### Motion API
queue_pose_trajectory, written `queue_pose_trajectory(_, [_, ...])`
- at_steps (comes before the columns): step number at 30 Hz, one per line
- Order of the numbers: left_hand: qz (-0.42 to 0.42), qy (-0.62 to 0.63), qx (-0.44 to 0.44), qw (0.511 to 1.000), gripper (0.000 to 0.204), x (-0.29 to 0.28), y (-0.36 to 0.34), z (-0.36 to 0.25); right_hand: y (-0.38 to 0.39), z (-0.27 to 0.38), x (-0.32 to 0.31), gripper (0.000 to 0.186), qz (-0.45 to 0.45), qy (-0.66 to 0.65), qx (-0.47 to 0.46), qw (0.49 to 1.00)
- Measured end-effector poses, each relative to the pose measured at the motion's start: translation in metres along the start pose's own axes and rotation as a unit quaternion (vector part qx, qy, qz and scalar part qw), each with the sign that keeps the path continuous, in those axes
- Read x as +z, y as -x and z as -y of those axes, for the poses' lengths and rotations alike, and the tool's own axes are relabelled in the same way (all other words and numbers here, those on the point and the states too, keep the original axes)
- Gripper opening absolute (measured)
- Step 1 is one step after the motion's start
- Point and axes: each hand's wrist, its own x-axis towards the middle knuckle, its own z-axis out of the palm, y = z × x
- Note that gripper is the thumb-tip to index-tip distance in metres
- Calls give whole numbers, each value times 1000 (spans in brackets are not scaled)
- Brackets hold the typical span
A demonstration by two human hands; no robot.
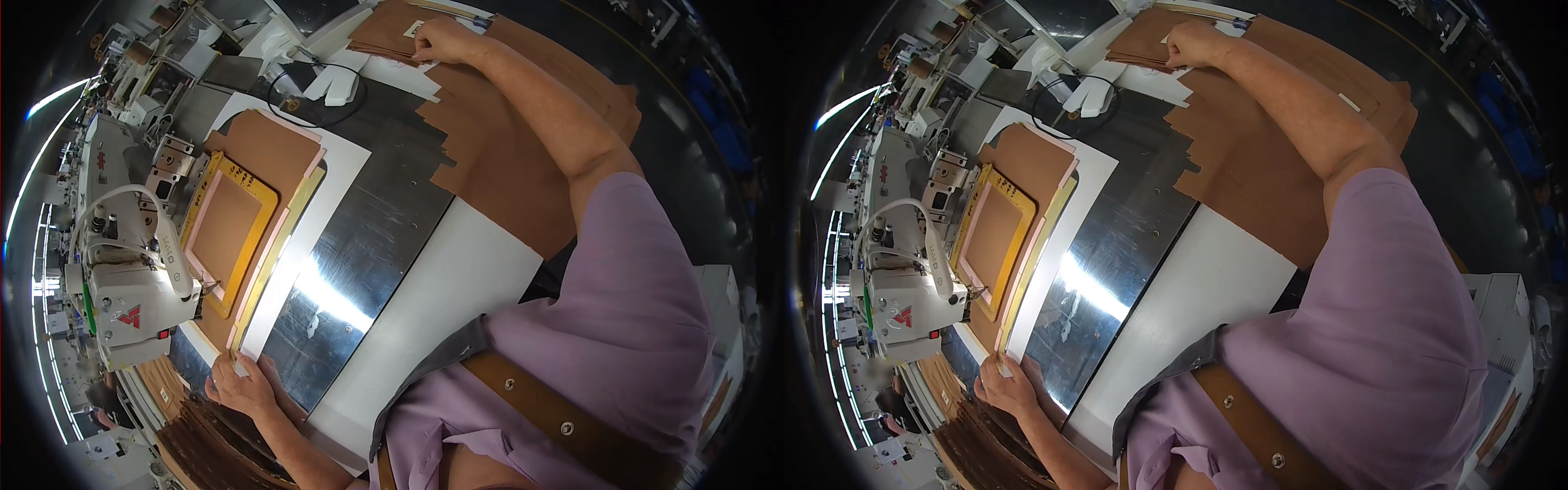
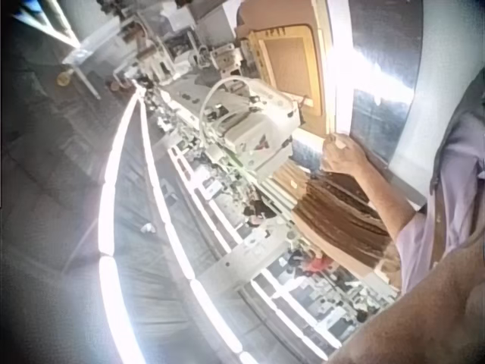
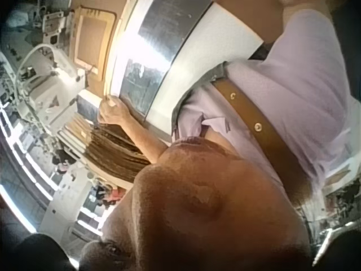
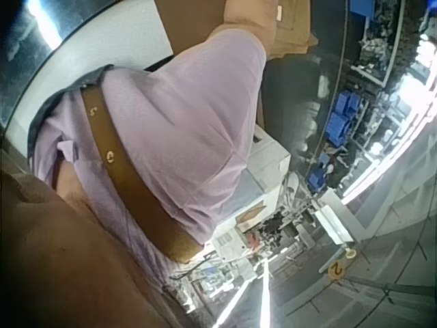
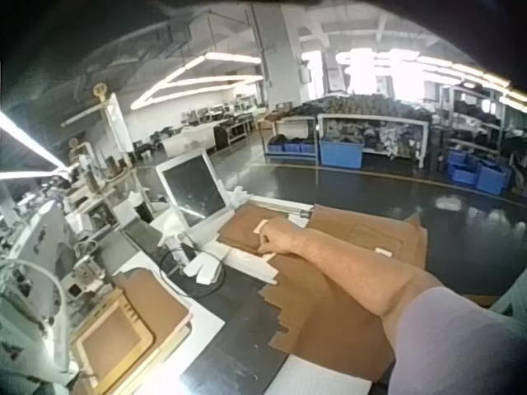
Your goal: Sewing leather patches onto larger leather panels using an industrial sewing machine.
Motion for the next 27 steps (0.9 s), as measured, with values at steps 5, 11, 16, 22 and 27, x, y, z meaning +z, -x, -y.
queue_pose_trajectory(5, [13, -4, 27, 1000, 25, -8, -3, -1, -2, -7, 9, 24, -19, -13, -13, 1000])
queue_pose_trajectory(11, [14, 21, 21, 999, 19, -22, 2, -7, -2, -16, 10, 30, -16, -96, 9, 995])
queue_pose_trajectory(16, [9, 60, 28, 998, 19, -24, 3, -10, -19, 11, 16, 29, -119, -5, 4, 993])
queue_pose_trajectory(22, [-15, 72, 55, 996, 17, -23, 1, -17, -38, 27, 21, 17, -81, 186, 8, 979])
queue_pose_trajectory(27, [7, 90, 29, 996, 14, -31, 0, -23, -29, 34, 0, 17, -148, 87, 30, 985])
